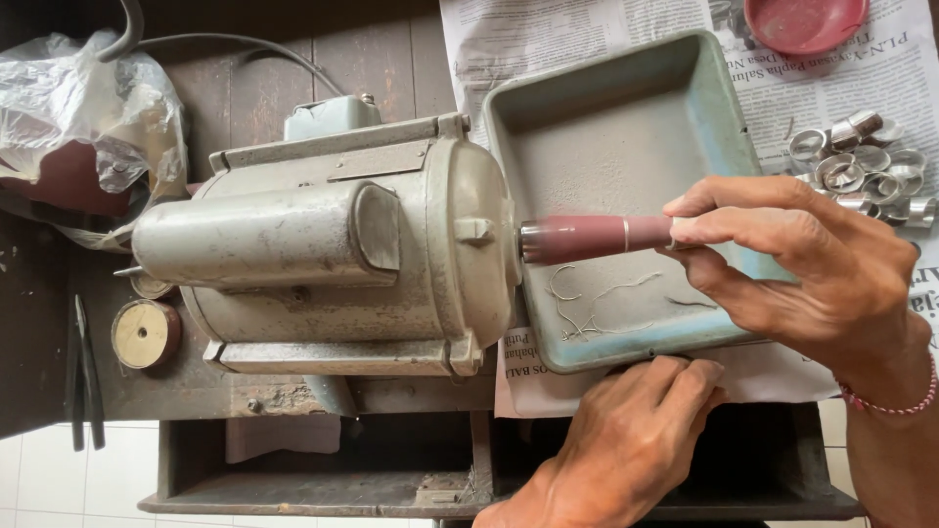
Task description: Polishing the interior of metal rings using a rotating conical mandrel on a polishing motor
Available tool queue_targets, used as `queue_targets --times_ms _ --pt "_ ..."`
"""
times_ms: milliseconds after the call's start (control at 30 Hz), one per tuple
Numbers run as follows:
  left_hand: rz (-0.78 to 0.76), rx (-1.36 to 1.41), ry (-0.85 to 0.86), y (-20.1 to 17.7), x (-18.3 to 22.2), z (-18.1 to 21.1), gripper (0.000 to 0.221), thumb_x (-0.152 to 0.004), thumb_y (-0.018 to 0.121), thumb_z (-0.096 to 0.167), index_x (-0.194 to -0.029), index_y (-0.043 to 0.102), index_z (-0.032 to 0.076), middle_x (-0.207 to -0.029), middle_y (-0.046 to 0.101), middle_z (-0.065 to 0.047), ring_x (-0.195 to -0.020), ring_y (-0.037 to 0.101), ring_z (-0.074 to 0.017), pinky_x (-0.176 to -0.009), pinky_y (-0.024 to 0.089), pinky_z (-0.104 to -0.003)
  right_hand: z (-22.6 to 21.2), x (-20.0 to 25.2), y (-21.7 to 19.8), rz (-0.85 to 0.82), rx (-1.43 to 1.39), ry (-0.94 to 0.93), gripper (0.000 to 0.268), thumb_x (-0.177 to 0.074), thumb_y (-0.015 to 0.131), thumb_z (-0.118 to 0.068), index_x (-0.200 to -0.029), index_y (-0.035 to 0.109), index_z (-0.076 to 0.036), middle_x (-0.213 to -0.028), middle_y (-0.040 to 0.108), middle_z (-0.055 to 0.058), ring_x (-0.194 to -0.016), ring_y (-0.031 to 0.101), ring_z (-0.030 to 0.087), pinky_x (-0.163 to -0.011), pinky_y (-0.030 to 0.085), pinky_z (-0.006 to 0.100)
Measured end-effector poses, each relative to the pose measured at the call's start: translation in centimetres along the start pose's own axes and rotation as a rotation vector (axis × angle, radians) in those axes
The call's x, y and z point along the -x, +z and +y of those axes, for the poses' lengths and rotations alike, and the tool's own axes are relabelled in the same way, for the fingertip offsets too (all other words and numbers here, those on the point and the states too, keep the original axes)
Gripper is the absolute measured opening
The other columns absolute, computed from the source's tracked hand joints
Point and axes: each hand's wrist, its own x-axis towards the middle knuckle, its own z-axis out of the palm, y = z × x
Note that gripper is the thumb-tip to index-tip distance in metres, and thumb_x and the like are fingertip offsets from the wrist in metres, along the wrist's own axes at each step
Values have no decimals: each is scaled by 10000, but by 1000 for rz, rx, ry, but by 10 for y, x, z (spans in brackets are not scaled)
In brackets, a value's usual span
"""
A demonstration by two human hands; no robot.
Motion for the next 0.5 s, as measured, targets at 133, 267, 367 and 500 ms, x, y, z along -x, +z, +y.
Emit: queue_targets --times_ms 133,267,367,500 --pt "-6 17 5 -2 -1 0 109 -1098 603 56 -1183 578 -7 -880 558 -154 -684 588 -361 -594 453 -460 -1 -4 -2 -22 -44 25 216 -986 782 128 -1141 644 67 -1134 741 272 -1029 756 317 -963 607 383" --pt "-12 7 10 -2 -2 0 113 -1095 606 54 -1182 579 -12 -880 553 -155 -683 576 -360 -583 443 -460 4 -2 -5 -34 -66 34 221 -975 795 69 -1143 652 53 -1128 744 254 -1030 766 311 -920 610 367" --pt "-1 -7 19 -2 -2 0 100 -1098 609 59 -1163 581 -10 -873 551 -151 -685 579 -353 -586 446 -451 3 -4 -8 -51 -134 100 245 -949 783 68 -1148 641 58 -1129 737 262 -1029 759 294 -896 610 336" --pt "-1 -36 17 -1 -1 1 60 -1101 607 67 -1106 571 20 -851 525 -124 -680 563 -327 -581 437 -433 11 4 -8 -37 -125 145 259 -948 793 28 -1155 661 111 -1063 737 200 -958 726 286 -819 572 326"
